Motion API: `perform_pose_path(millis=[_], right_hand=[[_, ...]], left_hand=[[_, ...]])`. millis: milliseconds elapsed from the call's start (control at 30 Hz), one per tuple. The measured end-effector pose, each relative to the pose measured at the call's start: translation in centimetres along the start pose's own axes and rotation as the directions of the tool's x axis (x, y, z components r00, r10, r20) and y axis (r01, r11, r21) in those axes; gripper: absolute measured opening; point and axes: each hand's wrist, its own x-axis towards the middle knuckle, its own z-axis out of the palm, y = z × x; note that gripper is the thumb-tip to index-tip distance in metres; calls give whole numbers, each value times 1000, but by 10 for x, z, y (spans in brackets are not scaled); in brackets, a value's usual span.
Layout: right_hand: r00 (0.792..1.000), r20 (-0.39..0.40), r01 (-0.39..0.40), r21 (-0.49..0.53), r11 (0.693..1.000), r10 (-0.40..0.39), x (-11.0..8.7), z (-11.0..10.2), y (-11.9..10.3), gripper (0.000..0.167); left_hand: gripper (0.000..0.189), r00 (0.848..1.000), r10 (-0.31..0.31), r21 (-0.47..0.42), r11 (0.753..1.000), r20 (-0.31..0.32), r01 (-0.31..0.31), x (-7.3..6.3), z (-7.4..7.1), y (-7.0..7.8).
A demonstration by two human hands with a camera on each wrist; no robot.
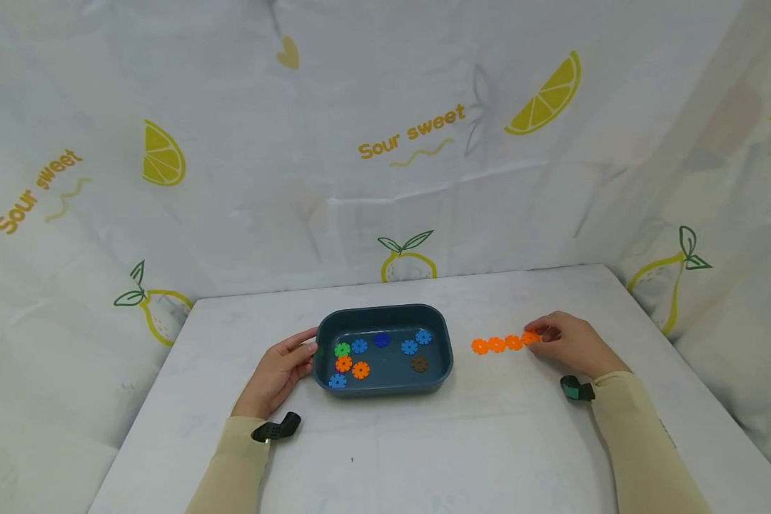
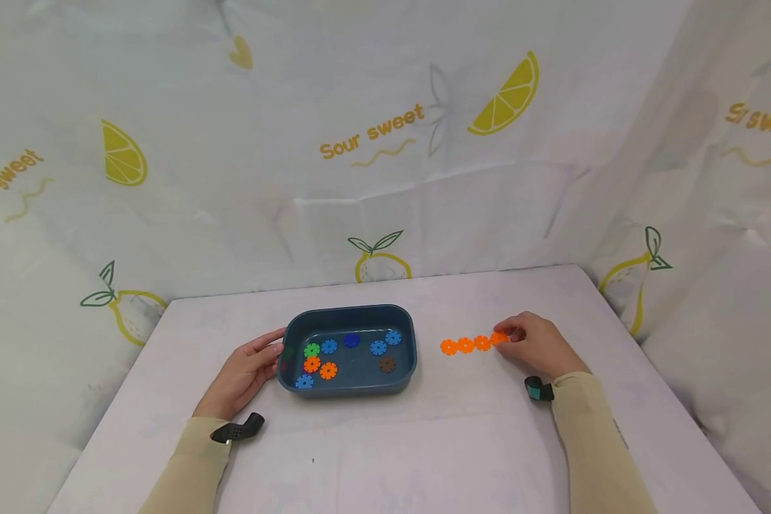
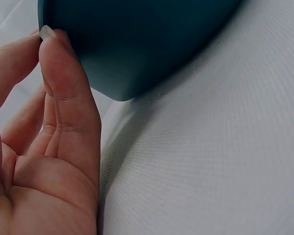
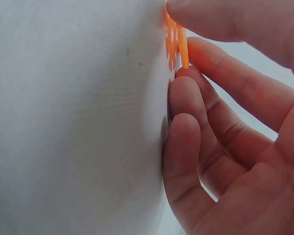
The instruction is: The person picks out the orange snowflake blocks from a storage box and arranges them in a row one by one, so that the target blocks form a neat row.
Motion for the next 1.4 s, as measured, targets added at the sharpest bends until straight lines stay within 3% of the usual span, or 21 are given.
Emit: perform_pose_path(millis=[533,700,867,1000,1200,1400], right_hand=[[999,-14,31,-17,999,-31,4,-3,-7,37],[998,-1,62,-7,998,-62,13,-4,-33,38],[988,33,151,-17,988,-151,37,1,-79,35],[963,71,259,6,966,-259,57,8,-119,29],[892,197,401,77,913,-408,77,26,-171,31],[836,347,415,108,903,-426,89,54,-206,36]], left_hand=[[54,1000,8,2,1000,-1,-8,1,-2,-2],[55,1000,8,31,999,6,-9,3,-2,-1],[53,1000,12,29,1000,2,-12,4,-3,-1],[50,1000,13,22,1000,7,-14,5,-2,-1],[48,1000,29,37,999,0,-29,4,-1,0],[50,1000,27,29,999,8,-27,3,-4,2]])
